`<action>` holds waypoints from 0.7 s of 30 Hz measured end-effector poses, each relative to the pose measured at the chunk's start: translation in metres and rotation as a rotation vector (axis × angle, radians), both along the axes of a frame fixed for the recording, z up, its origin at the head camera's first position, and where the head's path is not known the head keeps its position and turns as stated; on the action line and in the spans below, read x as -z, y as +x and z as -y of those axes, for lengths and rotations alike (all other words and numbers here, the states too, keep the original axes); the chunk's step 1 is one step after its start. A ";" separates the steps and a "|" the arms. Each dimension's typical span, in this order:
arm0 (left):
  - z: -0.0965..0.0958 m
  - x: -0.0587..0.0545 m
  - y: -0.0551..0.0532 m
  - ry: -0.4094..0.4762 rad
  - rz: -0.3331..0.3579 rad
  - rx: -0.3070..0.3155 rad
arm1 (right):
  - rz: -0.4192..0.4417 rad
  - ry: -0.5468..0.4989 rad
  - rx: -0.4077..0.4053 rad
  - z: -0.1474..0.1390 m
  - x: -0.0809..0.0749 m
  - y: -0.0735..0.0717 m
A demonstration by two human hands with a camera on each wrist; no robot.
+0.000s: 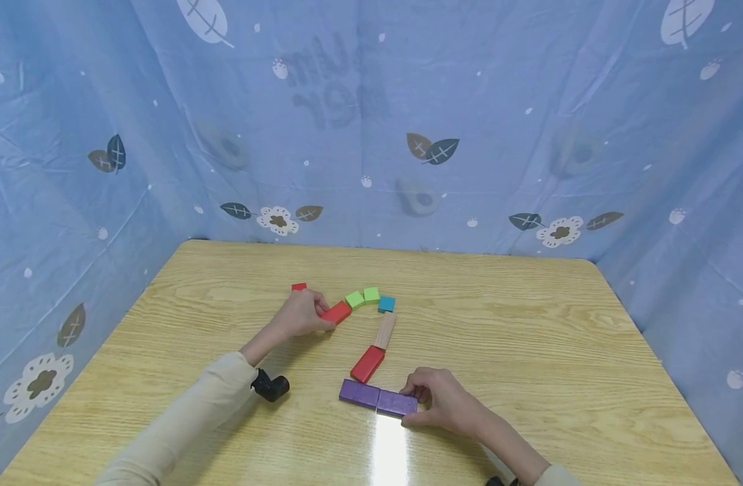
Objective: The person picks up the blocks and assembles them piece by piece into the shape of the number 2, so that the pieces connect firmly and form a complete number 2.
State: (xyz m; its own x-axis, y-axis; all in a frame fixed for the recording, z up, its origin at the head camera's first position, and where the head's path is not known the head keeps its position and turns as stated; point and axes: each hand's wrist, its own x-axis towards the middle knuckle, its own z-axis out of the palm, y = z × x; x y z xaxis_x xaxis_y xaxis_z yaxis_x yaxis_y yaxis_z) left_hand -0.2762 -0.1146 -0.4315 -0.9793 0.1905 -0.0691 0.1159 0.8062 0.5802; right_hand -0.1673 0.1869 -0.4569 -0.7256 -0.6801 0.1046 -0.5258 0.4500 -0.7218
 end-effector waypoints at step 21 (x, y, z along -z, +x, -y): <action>0.011 -0.010 -0.006 0.121 0.032 -0.043 | 0.009 0.001 0.010 0.000 0.000 0.000</action>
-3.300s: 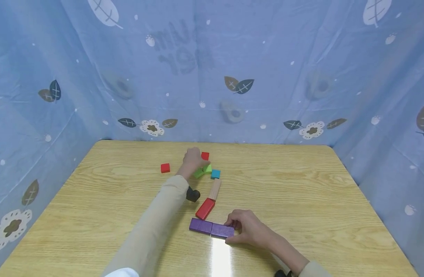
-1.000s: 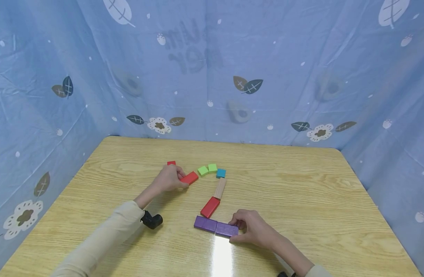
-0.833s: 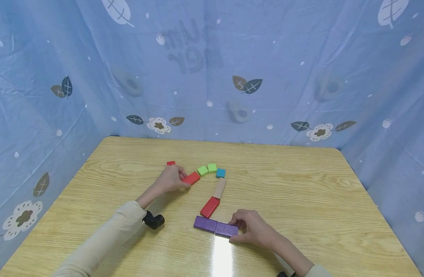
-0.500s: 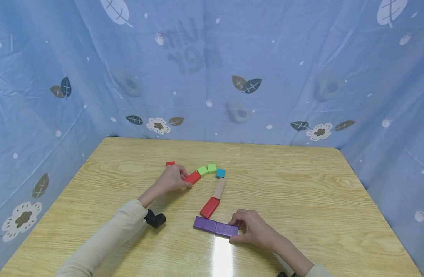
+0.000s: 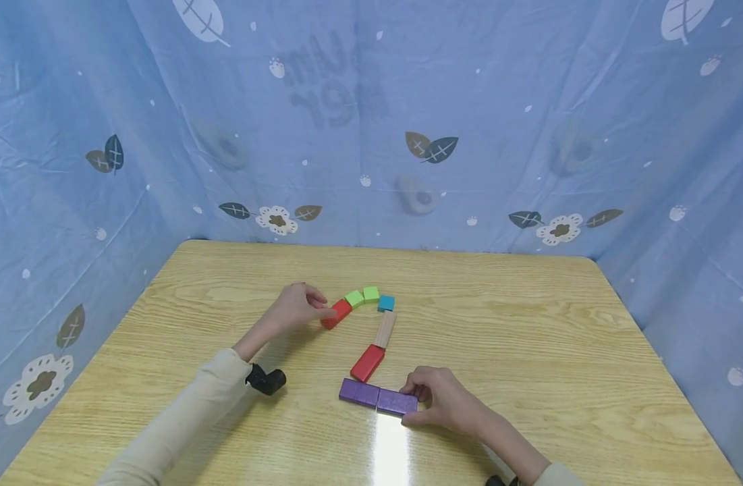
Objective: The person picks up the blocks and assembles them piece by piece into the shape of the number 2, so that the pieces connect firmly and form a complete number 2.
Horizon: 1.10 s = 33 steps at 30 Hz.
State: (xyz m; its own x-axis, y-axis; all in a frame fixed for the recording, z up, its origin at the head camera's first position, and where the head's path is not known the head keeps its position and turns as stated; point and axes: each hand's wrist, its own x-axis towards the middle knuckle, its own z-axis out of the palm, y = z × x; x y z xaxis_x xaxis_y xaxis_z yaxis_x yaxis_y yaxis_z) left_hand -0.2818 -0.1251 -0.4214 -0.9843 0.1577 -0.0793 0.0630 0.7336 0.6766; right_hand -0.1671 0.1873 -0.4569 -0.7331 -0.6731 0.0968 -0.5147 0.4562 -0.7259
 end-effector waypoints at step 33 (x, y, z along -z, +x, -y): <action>0.058 0.020 -0.043 0.051 -0.056 -0.023 | -0.015 -0.019 -0.013 0.001 0.001 0.001</action>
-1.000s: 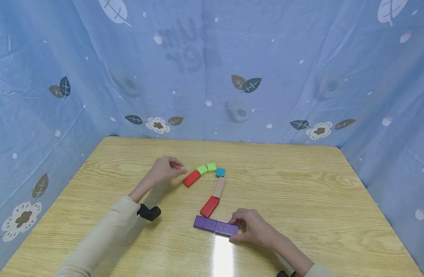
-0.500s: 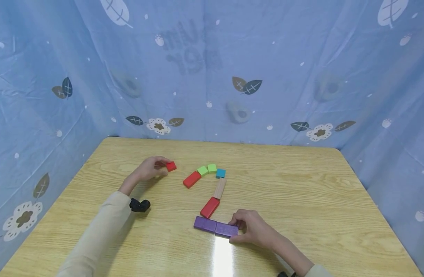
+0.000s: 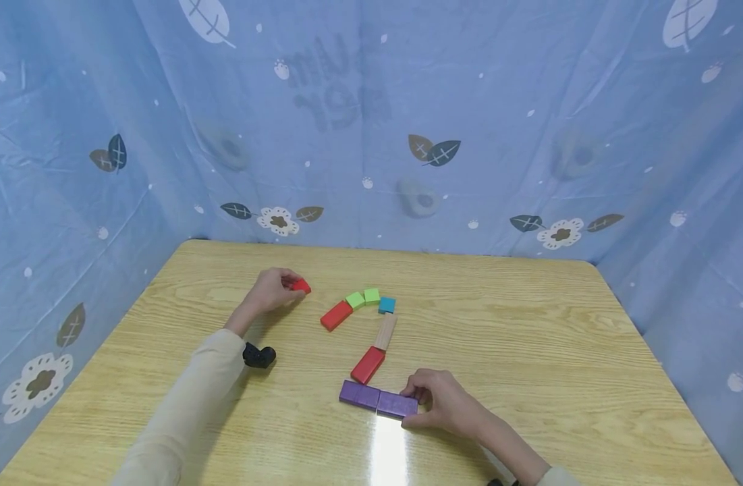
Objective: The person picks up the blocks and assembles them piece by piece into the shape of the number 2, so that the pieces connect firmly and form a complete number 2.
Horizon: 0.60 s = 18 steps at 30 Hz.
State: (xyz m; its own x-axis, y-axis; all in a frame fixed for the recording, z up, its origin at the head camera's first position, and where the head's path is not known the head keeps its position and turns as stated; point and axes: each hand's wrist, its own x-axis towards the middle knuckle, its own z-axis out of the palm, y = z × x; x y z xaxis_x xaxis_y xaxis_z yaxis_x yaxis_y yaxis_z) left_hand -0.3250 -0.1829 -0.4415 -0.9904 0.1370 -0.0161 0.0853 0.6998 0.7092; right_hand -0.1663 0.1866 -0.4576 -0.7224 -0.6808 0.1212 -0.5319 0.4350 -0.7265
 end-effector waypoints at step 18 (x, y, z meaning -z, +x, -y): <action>0.029 -0.019 0.033 0.085 -0.057 -0.162 | 0.017 0.015 0.005 0.000 -0.001 0.000</action>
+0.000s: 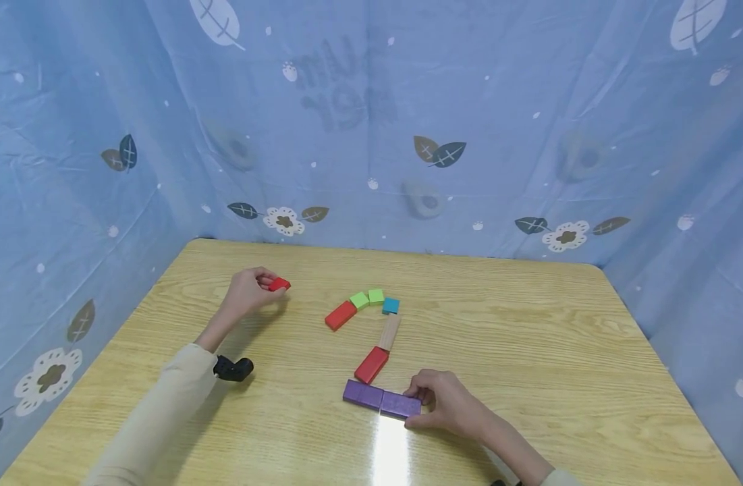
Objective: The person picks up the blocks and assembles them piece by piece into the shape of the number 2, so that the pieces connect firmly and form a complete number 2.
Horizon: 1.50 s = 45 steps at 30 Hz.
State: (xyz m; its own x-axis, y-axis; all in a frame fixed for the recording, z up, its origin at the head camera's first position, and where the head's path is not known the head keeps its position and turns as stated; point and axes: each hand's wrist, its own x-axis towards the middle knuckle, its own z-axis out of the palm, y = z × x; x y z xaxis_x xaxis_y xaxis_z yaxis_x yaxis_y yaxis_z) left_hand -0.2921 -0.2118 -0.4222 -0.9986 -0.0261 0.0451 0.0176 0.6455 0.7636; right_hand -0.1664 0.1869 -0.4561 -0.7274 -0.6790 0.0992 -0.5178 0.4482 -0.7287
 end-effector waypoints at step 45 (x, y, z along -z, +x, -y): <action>-0.091 0.018 0.054 -0.210 0.037 0.256 | 0.030 -0.005 0.001 -0.002 0.000 -0.001</action>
State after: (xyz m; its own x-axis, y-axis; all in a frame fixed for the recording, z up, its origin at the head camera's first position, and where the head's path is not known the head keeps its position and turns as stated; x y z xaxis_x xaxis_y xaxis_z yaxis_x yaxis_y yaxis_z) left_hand -0.2378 -0.1204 -0.4406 -0.9727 0.2317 -0.0131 0.1744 0.7670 0.6175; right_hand -0.1677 0.1886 -0.4559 -0.7308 -0.6777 0.0814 -0.4955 0.4448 -0.7461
